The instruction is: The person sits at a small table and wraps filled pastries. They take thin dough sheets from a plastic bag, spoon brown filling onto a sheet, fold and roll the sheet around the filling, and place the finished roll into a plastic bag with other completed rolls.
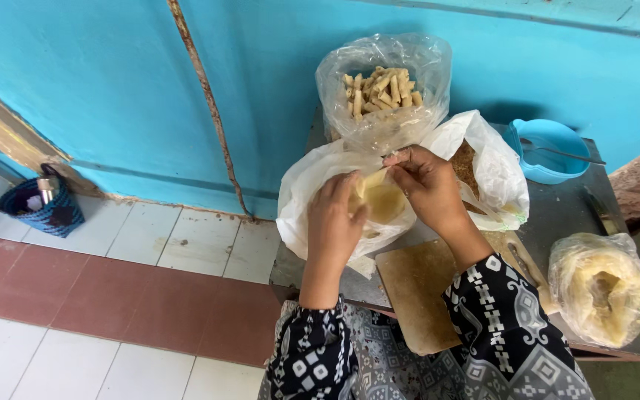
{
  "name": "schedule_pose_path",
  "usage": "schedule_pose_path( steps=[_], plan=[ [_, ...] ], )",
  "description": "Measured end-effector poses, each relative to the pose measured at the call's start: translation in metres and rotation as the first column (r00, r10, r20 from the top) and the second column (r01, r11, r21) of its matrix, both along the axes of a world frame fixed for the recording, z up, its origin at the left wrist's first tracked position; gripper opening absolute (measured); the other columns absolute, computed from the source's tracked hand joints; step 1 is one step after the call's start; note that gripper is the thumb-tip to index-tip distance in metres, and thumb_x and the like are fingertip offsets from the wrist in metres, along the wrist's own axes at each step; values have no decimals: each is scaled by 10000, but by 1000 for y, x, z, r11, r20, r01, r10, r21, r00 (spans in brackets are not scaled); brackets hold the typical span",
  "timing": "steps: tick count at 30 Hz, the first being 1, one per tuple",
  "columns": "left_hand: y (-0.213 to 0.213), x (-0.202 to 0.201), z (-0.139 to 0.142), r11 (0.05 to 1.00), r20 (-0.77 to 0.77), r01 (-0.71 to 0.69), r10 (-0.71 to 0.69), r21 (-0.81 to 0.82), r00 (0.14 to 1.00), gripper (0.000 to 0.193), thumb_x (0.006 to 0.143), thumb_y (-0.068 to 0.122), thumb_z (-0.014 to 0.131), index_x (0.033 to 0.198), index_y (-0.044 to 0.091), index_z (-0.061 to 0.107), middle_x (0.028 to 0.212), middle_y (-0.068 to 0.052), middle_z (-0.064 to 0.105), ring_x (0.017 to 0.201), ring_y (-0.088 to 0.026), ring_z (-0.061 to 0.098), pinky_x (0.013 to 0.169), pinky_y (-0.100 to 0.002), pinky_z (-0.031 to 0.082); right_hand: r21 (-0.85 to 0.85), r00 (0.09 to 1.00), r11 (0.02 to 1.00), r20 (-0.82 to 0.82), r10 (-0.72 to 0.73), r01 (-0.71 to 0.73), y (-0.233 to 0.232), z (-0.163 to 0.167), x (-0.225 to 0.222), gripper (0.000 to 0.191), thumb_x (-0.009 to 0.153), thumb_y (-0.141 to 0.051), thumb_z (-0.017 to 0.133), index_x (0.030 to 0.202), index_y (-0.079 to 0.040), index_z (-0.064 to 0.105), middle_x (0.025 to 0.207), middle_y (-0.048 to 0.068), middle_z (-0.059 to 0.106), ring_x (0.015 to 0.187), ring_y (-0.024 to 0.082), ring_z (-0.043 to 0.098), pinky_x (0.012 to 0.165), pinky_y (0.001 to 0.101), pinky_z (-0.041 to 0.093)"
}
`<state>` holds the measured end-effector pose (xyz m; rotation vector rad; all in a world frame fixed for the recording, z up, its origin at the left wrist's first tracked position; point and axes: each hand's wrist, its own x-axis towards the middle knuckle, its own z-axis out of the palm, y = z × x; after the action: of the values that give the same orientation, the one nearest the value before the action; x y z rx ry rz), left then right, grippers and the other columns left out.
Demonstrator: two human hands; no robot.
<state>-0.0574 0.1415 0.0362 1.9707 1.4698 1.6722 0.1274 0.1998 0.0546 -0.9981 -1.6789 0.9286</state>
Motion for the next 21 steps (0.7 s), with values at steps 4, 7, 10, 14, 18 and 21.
schedule_pose_path(
  steps=[4,7,10,14,18,21],
  plan=[
    [9,-6,-6,980,79,-52,68,-191,995,220,930,28,680,1136,82,736,1158,-110,730,1016,-297,722,877,-375,571,66,999,998,39,2,-4,-6,11,2,130,996,65,617,1104,8,663,1088,45,721,1031,95,691,913,253,557],
    [6,-16,-7,987,97,-6,22,-161,995,221,922,-4,679,1122,68,741,1137,-103,732,1028,-319,713,858,-378,563,80,976,996,216,26,-44,-13,21,1,169,952,65,643,1099,-8,681,1082,61,734,1016,135,701,889,278,556],
    [-7,-30,-2,961,49,137,-129,-239,990,409,789,-96,570,1109,74,760,1173,-110,744,957,-284,726,811,-366,573,97,812,973,571,118,-210,-28,33,-2,303,821,86,646,1097,-23,709,1127,111,731,1042,254,704,903,354,547],
    [-40,-58,-2,921,-348,-357,389,154,853,526,644,23,671,1168,33,710,1153,-180,695,1000,-375,671,831,-425,532,213,639,958,768,-40,-195,-66,43,-15,436,741,111,568,1123,-38,716,1241,151,701,1145,358,658,971,422,512],
    [-50,-86,-13,865,-39,-365,376,-345,926,319,865,75,675,1178,32,716,1058,-127,734,892,-294,722,781,-382,558,166,672,963,741,21,-213,-90,40,-51,454,796,45,604,1246,-1,636,1249,189,666,1127,367,651,980,427,514],
    [-45,-98,-23,914,426,-120,293,-388,856,158,979,69,642,1122,52,707,964,-40,739,853,-165,703,779,-304,551,503,616,711,778,-123,-492,-95,27,-77,566,702,-102,686,1254,1,617,1241,201,661,1161,373,652,1002,516,476]
  ],
)
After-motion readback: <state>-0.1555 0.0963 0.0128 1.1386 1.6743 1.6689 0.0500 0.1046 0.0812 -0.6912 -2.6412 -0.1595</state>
